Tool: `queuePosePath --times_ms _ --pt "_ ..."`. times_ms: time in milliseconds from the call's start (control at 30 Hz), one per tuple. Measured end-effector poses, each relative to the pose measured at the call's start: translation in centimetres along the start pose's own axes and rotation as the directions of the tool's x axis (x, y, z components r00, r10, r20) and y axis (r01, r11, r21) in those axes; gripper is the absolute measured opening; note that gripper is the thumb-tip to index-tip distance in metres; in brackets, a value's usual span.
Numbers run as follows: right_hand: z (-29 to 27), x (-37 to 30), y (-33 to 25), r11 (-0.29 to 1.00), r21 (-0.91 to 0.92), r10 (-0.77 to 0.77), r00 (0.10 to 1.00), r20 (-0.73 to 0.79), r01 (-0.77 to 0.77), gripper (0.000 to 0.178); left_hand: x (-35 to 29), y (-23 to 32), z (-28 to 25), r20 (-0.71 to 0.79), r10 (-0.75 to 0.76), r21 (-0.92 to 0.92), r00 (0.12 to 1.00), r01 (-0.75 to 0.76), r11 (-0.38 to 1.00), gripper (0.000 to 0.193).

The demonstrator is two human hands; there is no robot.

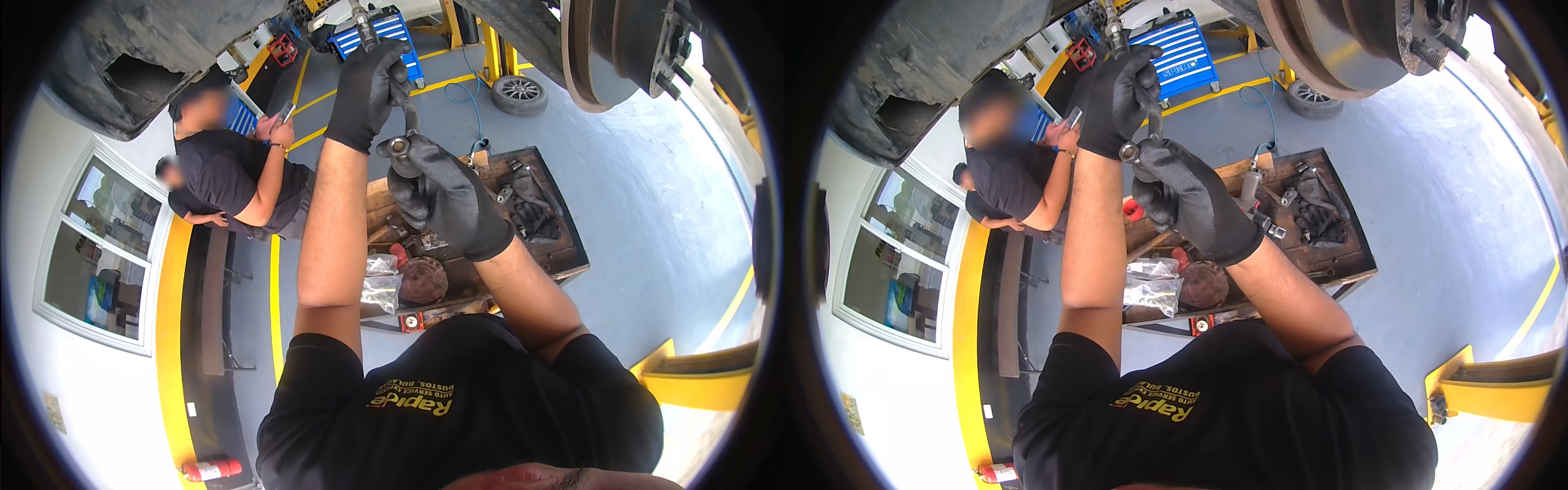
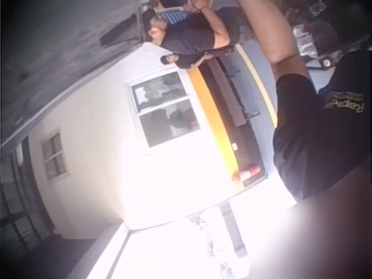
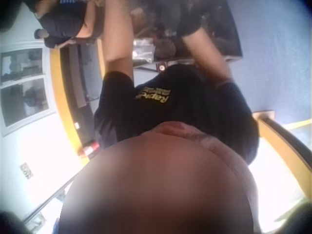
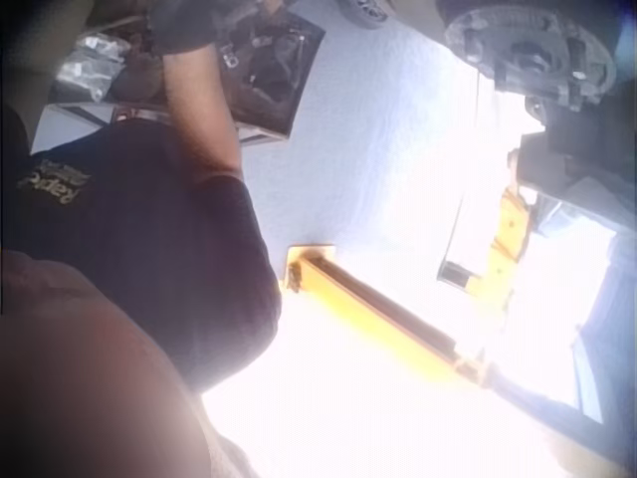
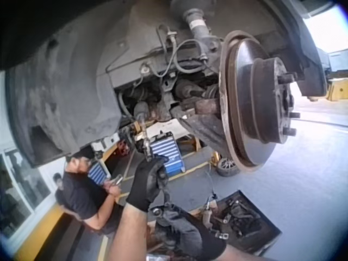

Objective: The person removes a worn suspension bushing from a vehicle's control arm using a hammer and pry bar, then installs a new bushing with a press tool. The person uses a hammer to tap the old bushing out, positions the new bushing, and applies pressure with a red press tool to seat it into the control arm.

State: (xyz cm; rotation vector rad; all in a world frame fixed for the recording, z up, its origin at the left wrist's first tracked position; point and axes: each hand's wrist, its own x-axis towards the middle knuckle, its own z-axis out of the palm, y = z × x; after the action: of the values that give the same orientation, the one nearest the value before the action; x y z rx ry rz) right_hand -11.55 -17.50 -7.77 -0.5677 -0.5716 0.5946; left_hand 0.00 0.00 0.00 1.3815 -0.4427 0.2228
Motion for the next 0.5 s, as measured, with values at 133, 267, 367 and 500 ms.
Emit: queuePosePath --times_ms 133,267,367,500 --pt "-0.4 1.8 1.4 0.793 -0.502 -0.388 0.921 0.02 0.345 0.025 -0.4 -0.2 -0.3 0.017 0.198 0.357 0.98 -0.19 0.914 0.017" --pt "-0.3 0.8 1.1 -0.24 -0.951 -0.686 0.659 0.308 0.195 0.035 -1.0 1.1 -1.6 0.357 0.37 0.758 0.858 -0.497 0.423 0.034" --pt "-0.3 0.5 1.1 -0.184 -0.96 -0.72 0.635 0.278 0.211 0.047 -0.9 2.2 -1.1 0.343 0.422 0.733 0.839 -0.52 0.438 0.032" --pt "-1.0 0.2 2.2 0.235 -0.912 -0.706 0.704 0.078 0.337 0.058 -1.4 3.1 0.8 -0.067 0.033 0.325 0.997 -0.01 0.946 0.026"
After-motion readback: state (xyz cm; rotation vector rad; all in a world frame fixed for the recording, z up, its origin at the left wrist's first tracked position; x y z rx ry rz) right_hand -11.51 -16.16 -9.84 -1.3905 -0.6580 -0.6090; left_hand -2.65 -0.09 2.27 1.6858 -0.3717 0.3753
